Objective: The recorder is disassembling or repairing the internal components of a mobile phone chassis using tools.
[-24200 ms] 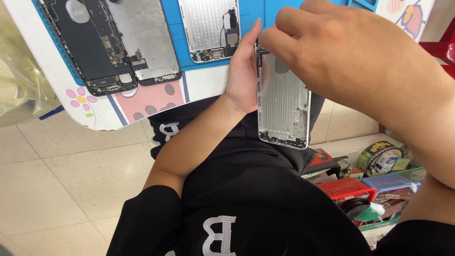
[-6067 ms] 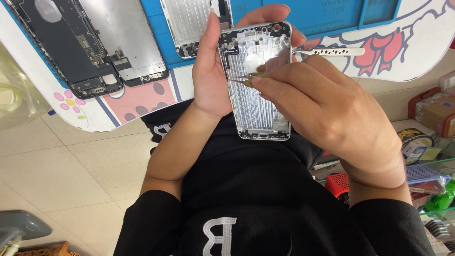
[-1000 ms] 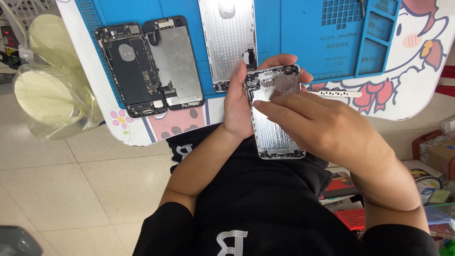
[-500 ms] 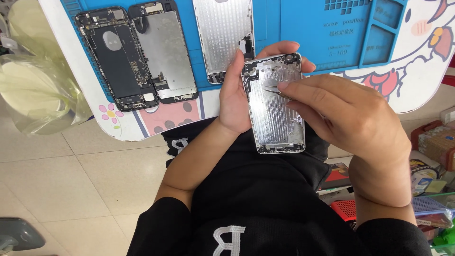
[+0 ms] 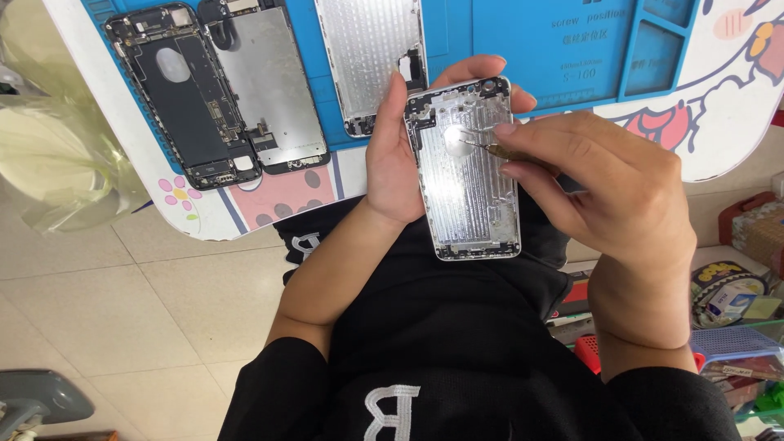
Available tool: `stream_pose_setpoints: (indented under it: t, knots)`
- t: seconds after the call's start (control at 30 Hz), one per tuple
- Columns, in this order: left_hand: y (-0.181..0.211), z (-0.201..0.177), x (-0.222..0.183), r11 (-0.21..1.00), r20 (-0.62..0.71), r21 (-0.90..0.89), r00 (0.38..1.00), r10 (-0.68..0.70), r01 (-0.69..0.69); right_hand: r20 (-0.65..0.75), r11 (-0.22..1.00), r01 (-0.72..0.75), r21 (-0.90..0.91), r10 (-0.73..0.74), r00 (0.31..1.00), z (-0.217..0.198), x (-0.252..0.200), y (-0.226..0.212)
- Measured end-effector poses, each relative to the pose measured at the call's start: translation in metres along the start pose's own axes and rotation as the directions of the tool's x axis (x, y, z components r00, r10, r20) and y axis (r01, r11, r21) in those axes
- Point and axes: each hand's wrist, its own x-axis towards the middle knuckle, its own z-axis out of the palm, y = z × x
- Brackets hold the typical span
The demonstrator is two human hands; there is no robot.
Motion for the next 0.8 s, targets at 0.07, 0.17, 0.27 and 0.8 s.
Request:
stream_pose_setpoints:
  t: [0.07, 0.17, 0.27, 0.8]
  knots:
    - [0.000, -0.001, 0.001, 1.000, 0.023, 0.006, 1.000, -0.001, 0.001, -0.019, 1.000, -0.011, 0.002, 0.011, 1.000, 0.001, -0.005, 0.004]
    - [0.000, 0.000, -0.001, 1.000, 0.000, 0.010, 1.000, -0.001, 0.001, -0.030, 0.999, -0.025, 0.032, 0.026, 0.999, 0.001, -0.010, 0.008]
    - [0.000, 0.000, -0.001, 1.000, 0.001, -0.002, 1.000, -0.004, 0.004, -0.041, 0.997, -0.048, 0.055, 0.050, 0.998, 0.003, -0.017, 0.012]
    - [-0.001, -0.006, -0.002, 0.999, -0.055, 0.049, 0.998, -0.018, 0.021, -0.170, 0.961, -0.146, 0.235, 0.188, 0.967, 0.010, -0.043, 0.016]
